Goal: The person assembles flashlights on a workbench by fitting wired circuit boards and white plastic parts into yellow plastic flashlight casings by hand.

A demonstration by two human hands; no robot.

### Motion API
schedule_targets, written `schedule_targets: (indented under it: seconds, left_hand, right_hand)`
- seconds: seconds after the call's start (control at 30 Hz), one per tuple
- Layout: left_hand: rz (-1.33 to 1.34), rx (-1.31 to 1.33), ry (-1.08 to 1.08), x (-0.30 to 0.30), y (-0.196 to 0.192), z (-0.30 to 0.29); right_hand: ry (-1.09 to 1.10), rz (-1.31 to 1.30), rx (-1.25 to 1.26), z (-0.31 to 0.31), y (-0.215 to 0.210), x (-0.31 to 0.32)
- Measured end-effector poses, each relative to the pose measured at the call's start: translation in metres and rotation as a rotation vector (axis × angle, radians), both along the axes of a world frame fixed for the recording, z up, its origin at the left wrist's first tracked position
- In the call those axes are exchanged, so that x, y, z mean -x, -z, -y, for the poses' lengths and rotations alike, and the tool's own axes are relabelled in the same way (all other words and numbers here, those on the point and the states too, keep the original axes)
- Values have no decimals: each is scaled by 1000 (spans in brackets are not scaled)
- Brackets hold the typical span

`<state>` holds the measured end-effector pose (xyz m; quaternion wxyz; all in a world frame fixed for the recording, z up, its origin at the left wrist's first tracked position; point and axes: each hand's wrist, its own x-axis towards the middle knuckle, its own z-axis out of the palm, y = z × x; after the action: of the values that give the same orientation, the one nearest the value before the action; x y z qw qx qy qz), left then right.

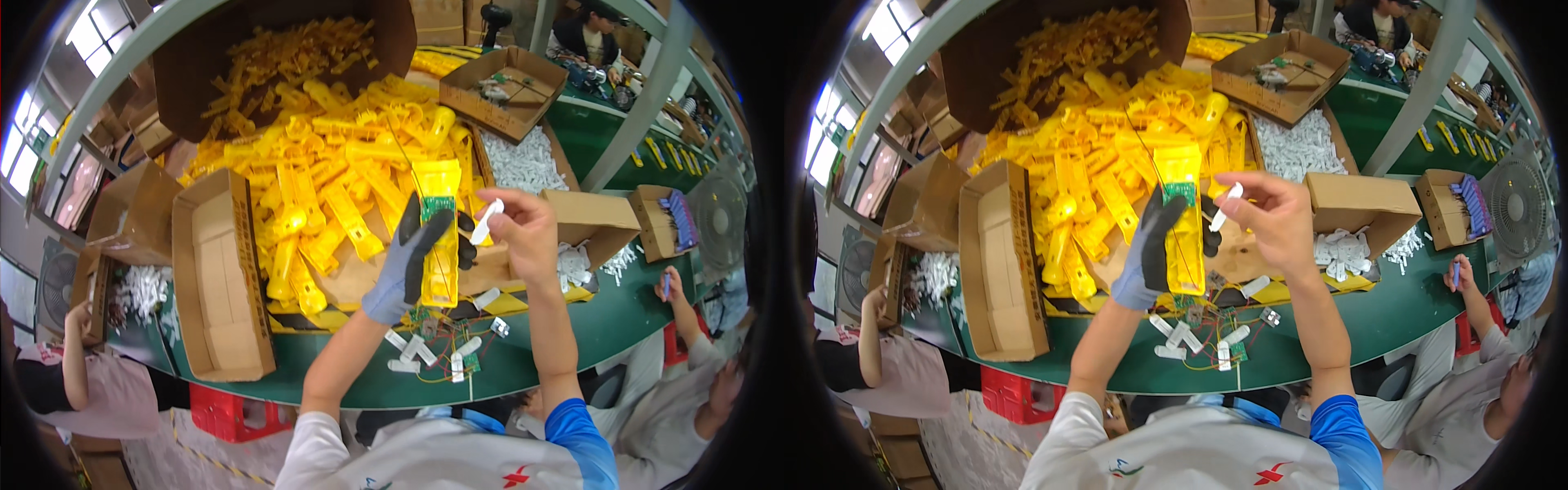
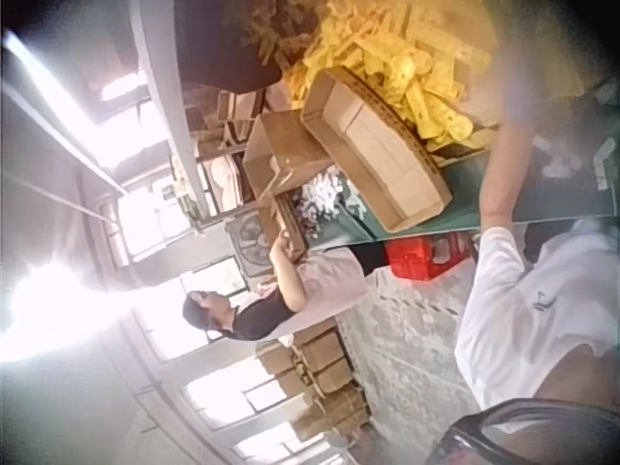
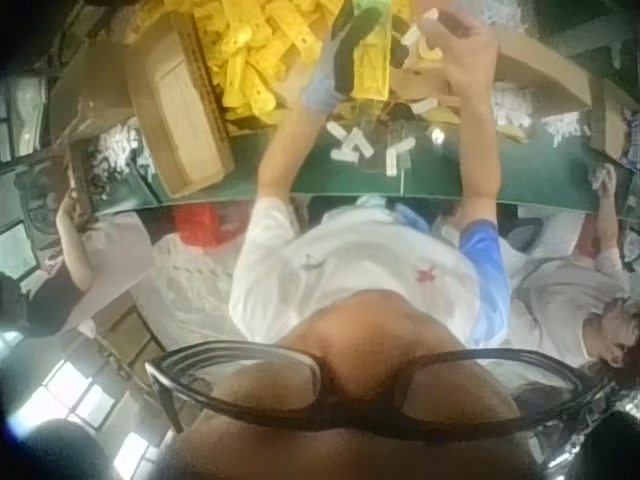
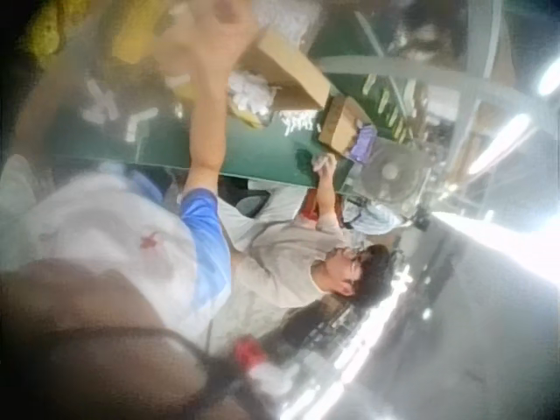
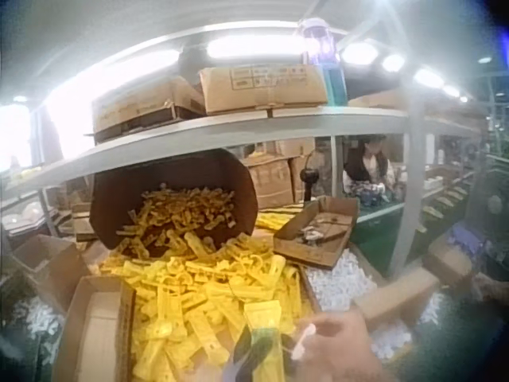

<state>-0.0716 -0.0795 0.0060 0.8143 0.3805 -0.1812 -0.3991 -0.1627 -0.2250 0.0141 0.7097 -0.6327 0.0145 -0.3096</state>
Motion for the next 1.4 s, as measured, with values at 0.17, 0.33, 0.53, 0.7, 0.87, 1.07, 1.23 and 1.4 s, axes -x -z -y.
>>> schedule_targets:
  seconds: [0.17, 0.33, 0.53, 0.7, 0.87, 1.07, 1.23, 1.4]
  left_hand:
    - [148, -72, -45, -9, 7, 5]
    - [207, -103, -115, -1, 5, 7]
    - [380, -132, -256, -2, 19, 5]
    - [317, -252, -110, 1, 13, 2]
    - [684, -261, -306, -2, 10, 0]
    - [799, -165, -404, 2, 6, -1]
    - [718, -183, -339, 3, 20, 0]
    - [867, -219, -428, -1, 17, -1]
  right_hand:
    - [29, -176, 28, 6, 2, -11]
    - [18, -220, 23, 4, 8, -17]
    - [30, -190, 7, -7, 10, -15]
    - [94, -95, -15, -10, 15, -16]
    - [129, -73, 61, -25, 15, -17]
    - [38, -86, 36, -23, 12, -8]
    - [-14, -45, 53, -18, 20, -13]
    - [-6, 16, 7, -22, 23, -15]
